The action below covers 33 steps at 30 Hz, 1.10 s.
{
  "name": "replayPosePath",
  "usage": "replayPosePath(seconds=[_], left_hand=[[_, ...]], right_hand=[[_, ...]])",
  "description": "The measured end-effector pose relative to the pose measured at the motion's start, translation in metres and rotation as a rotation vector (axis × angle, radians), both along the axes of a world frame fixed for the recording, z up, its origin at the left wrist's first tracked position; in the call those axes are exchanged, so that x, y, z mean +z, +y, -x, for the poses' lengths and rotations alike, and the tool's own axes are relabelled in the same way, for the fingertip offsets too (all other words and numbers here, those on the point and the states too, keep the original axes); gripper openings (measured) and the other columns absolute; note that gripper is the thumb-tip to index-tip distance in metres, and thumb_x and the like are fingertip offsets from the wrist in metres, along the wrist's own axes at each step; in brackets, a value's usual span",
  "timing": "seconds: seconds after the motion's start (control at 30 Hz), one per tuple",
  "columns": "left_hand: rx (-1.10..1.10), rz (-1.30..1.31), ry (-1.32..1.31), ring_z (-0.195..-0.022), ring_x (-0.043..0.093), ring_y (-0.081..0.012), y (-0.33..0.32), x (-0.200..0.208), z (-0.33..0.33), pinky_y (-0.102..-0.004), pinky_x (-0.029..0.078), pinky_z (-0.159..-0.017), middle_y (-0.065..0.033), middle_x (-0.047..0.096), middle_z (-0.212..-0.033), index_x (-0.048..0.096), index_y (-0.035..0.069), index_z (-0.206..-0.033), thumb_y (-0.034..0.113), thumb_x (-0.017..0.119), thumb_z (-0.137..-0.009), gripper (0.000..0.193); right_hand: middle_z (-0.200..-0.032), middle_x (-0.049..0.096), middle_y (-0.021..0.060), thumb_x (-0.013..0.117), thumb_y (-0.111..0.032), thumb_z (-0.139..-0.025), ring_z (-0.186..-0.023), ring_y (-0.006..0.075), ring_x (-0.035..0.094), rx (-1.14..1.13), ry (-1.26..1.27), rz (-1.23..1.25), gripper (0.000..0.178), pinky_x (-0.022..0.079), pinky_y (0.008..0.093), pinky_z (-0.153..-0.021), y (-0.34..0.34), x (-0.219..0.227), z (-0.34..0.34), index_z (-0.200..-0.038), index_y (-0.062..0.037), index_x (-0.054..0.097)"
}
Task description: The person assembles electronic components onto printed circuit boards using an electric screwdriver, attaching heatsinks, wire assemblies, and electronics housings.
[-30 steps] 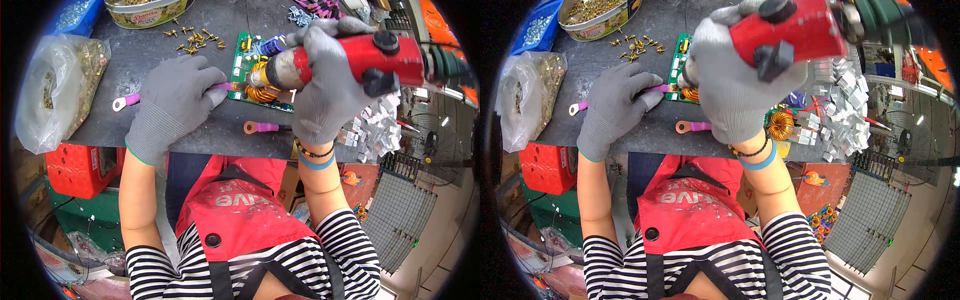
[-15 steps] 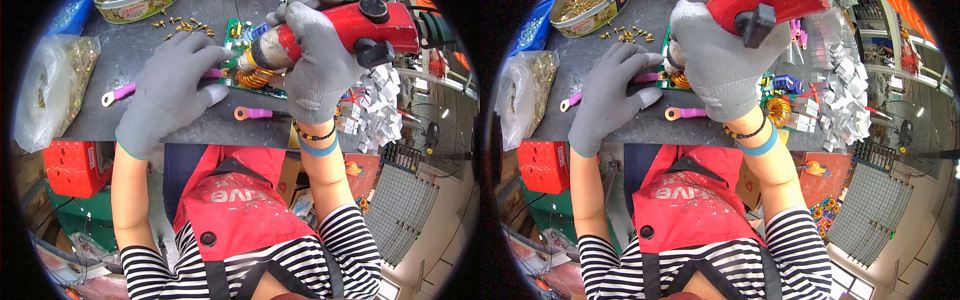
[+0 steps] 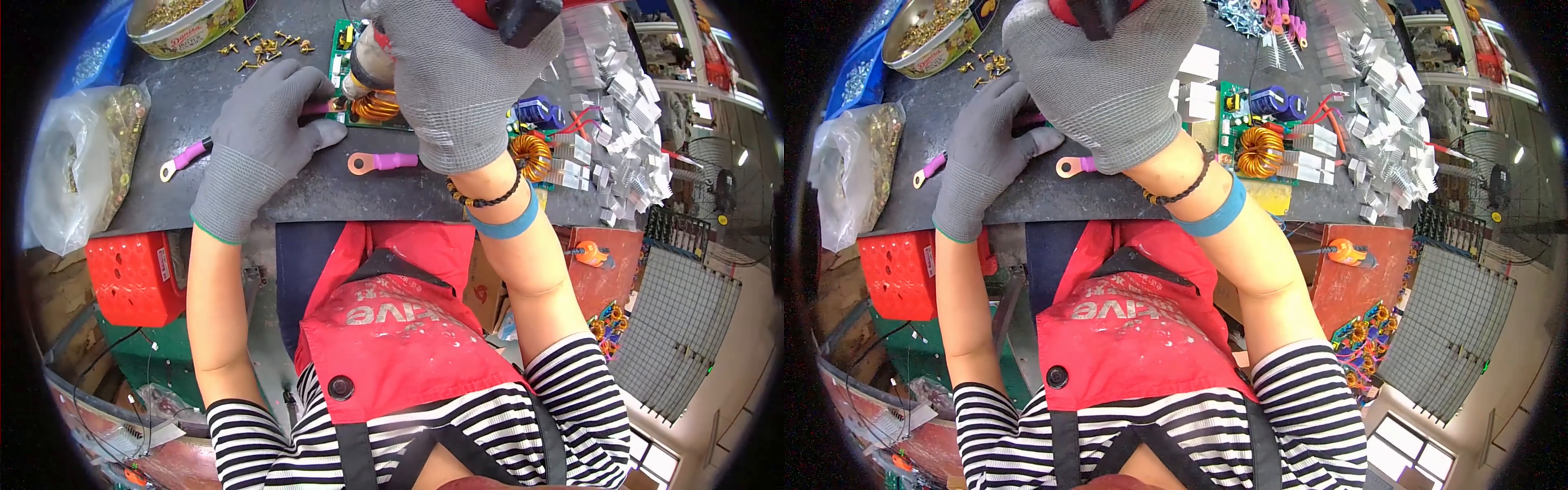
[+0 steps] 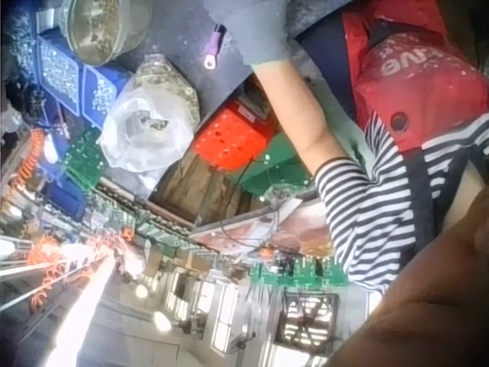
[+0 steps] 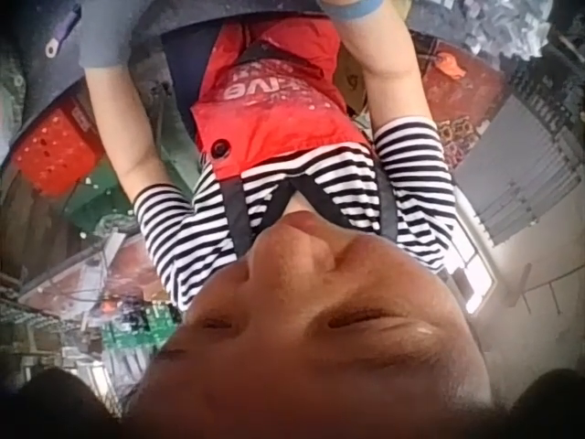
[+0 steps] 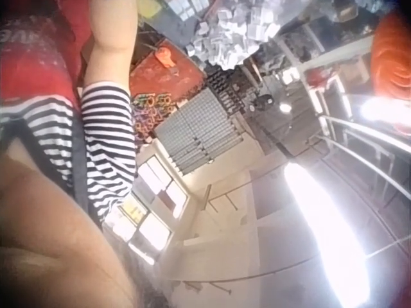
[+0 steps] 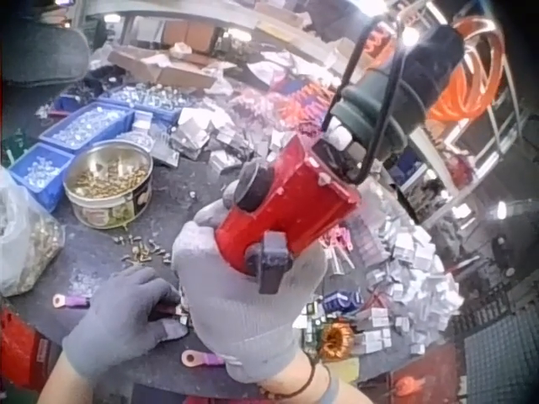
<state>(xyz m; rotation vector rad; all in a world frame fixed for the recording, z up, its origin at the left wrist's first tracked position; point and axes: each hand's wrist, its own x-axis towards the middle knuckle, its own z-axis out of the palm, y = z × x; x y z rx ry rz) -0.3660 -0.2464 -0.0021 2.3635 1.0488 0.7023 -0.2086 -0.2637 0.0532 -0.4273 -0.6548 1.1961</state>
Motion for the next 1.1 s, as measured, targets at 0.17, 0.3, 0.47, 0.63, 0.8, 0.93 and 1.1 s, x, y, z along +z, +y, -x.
replayPosePath(seconds=[0.17,0.3,0.47,0.63,0.8,0.93,1.1], left_hand=[[-0.067,0.060,-0.042,-0.088,0.061,-0.0306,0.006,-0.002,0.002,-0.0398,0.048,-0.076,-0.0098,0.060,-0.090,0.064,0.007,-0.095,0.018,0.075,-0.072,0.028],[-0.197,0.130,-0.065,-0.084,0.062,-0.0319,0.013,0.006,0.007,-0.0399,0.049,-0.075,-0.0123,0.062,-0.089,0.065,0.004,-0.093,0.013,0.072,-0.073,0.023],[-0.221,0.130,-0.033,-0.084,0.062,-0.0319,0.017,0.005,0.009,-0.0393,0.049,-0.075,-0.0130,0.061,-0.088,0.066,0.003,-0.094,0.010,0.071,-0.074,0.023],[-0.232,0.156,-0.040,-0.083,0.062,-0.0318,0.018,0.006,0.007,-0.0392,0.049,-0.074,-0.0128,0.061,-0.087,0.066,0.003,-0.095,0.011,0.071,-0.074,0.023],[-0.204,0.165,-0.036,-0.083,0.062,-0.0312,0.016,0.008,0.006,-0.0394,0.049,-0.074,-0.0125,0.061,-0.087,0.066,0.004,-0.095,0.011,0.071,-0.074,0.023],[-0.193,0.138,-0.018,-0.083,0.062,-0.0314,0.018,0.002,0.011,-0.0397,0.048,-0.074,-0.0124,0.060,-0.088,0.067,0.005,-0.095,0.011,0.071,-0.074,0.022],[-0.255,0.202,-0.012,-0.084,0.061,-0.0321,0.026,0.004,0.009,-0.0405,0.048,-0.074,-0.0129,0.059,-0.088,0.067,0.005,-0.094,0.011,0.072,-0.073,0.022]], right_hand=[[-0.090,0.063,0.0060,0.074,-0.017,-0.075,-0.080,0.0141,0.061,-0.502,-0.796,0.030,0.038,0.049,0.0267,-0.071,0.001,0.021,0.005,-0.104,-0.0002,0.057],[-0.075,0.064,0.0030,0.070,0.000,-0.072,-0.066,0.0122,0.062,-0.724,-1.081,-0.497,0.021,0.048,0.0238,-0.058,0.013,0.015,-0.006,-0.090,-0.0009,0.059],[-0.075,0.064,0.0038,0.070,-0.002,-0.072,-0.065,0.0116,0.062,-0.667,-1.080,-0.458,0.021,0.048,0.0243,-0.058,0.007,0.017,0.000,-0.091,-0.0002,0.060],[-0.082,0.063,0.0042,0.066,0.001,-0.077,-0.071,0.0126,0.062,-0.663,-1.061,-0.494,0.021,0.048,0.0244,-0.061,0.016,0.004,-0.010,-0.096,0.0002,0.058],[-0.090,0.061,0.0050,0.062,-0.001,-0.081,-0.078,0.0141,0.061,-0.403,-0.621,-0.281,0.024,0.049,0.0250,-0.066,0.020,0.005,-0.011,-0.104,0.0006,0.054],[-0.093,0.061,0.0055,0.061,-0.004,-0.081,-0.080,0.0149,0.061,-0.598,-0.900,-0.087,0.025,0.050,0.0268,-0.068,0.000,0.018,0.004,-0.105,0.0001,0.054],[-0.089,0.063,0.0071,0.066,-0.006,-0.079,-0.078,0.0158,0.063,-0.437,-0.601,-0.061,0.026,0.051,0.0298,-0.069,-0.001,0.018,0.003,-0.102,0.0005,0.056]])
